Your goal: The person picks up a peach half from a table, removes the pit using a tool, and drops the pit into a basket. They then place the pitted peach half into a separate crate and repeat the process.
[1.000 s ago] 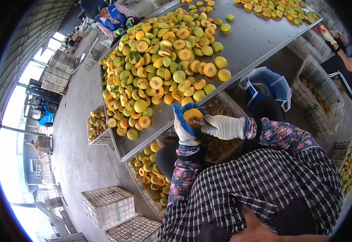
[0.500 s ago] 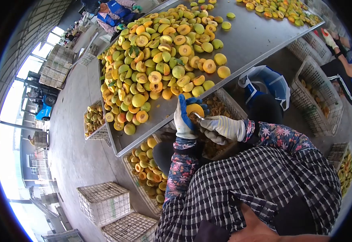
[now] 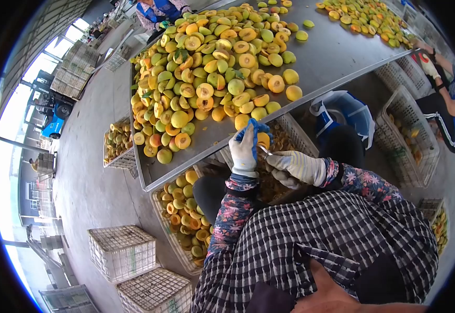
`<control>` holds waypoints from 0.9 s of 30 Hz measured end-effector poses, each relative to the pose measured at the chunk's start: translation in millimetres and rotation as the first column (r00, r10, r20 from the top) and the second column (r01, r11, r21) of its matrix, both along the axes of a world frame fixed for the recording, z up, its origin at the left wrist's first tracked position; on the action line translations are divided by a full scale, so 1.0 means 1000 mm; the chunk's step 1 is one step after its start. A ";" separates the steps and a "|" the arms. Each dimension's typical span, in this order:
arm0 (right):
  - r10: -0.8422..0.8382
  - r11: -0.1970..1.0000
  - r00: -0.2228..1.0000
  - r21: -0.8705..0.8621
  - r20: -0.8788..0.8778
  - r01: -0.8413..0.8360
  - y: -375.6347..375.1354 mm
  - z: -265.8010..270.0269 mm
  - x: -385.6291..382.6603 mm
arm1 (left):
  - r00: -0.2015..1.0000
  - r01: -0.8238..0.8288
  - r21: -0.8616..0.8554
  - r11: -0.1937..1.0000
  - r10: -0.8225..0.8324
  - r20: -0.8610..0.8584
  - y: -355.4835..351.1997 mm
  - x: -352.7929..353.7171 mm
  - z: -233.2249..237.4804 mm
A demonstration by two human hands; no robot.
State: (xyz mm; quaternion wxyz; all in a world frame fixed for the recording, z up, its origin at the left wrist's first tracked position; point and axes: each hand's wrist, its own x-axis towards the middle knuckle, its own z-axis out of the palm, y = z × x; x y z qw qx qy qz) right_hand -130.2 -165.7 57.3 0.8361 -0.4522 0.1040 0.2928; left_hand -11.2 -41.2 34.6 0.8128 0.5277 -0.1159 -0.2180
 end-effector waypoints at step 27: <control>0.529 0.182 0.847 -0.982 0.052 -0.053 -0.038 -0.024 -0.023 | 0.853 -0.519 0.854 0.019 -0.043 0.520 0.258 0.015 0.017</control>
